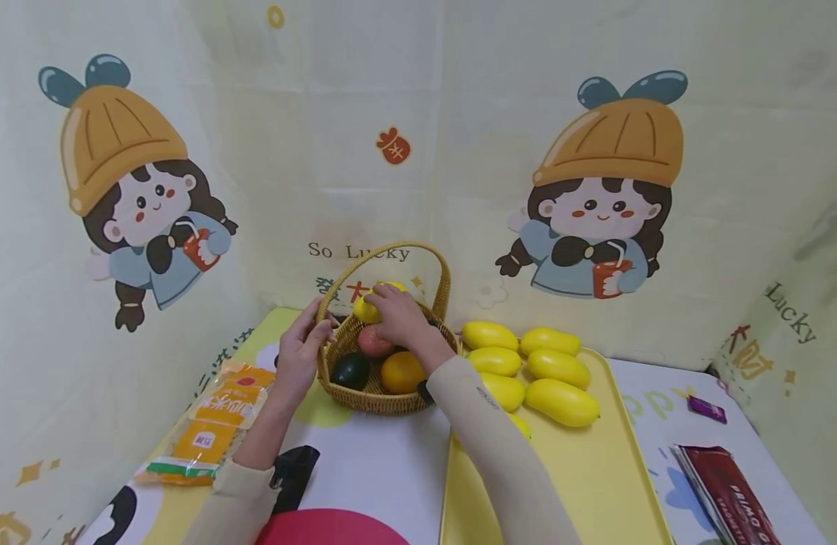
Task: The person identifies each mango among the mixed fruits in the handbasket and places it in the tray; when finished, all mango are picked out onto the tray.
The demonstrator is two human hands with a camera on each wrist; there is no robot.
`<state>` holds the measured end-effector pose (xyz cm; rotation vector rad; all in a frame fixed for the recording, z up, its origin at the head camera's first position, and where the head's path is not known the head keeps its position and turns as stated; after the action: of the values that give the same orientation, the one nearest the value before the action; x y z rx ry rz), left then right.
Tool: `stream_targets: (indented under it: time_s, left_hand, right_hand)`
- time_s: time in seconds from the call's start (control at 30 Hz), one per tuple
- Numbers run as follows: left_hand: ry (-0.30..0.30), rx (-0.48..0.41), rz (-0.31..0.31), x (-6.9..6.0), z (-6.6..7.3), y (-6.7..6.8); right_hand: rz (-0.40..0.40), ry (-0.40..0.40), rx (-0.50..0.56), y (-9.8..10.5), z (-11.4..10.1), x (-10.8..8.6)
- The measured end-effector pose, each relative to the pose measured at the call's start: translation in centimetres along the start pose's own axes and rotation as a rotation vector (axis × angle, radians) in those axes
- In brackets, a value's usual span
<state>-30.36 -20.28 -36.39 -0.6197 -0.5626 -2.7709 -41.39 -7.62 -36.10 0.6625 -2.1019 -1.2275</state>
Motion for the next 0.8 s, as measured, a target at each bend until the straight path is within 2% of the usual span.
stream_targets:
  time_s: [0.27, 0.43, 0.7, 0.8]
  left_hand:
    - [0.02, 0.012, -0.002, -0.14, 0.3, 0.0]
    - [0.019, 0.006, 0.006, -0.2, 0.23, 0.08]
    - [0.004, 0.011, 0.008, -0.17, 0.19, 0.0]
    - [0.004, 0.011, 0.009, -0.19, 0.18, 0.1]
  right_hand:
    - [-0.066, -0.063, -0.047, 0.3, -0.17, 0.1]
    - [-0.083, -0.074, -0.069, 0.53, -0.21, 0.29]
    - [-0.17, -0.113, -0.048, 0.09, 0.27, -0.17]
    - [-0.162, -0.106, -0.005, 0.01, 0.26, -0.3]
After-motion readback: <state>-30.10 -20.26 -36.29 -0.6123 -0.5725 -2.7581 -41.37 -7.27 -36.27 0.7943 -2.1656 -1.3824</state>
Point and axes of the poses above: each hand's wrist, its own x-axis towards the middle knuckle, its own y-axis out of the back of the hand, z = x × y, the point moved 8 cm from there along x, towards the middle knuckle, and after that the axes turned 15 degrees about x, right-handed, at the moved point
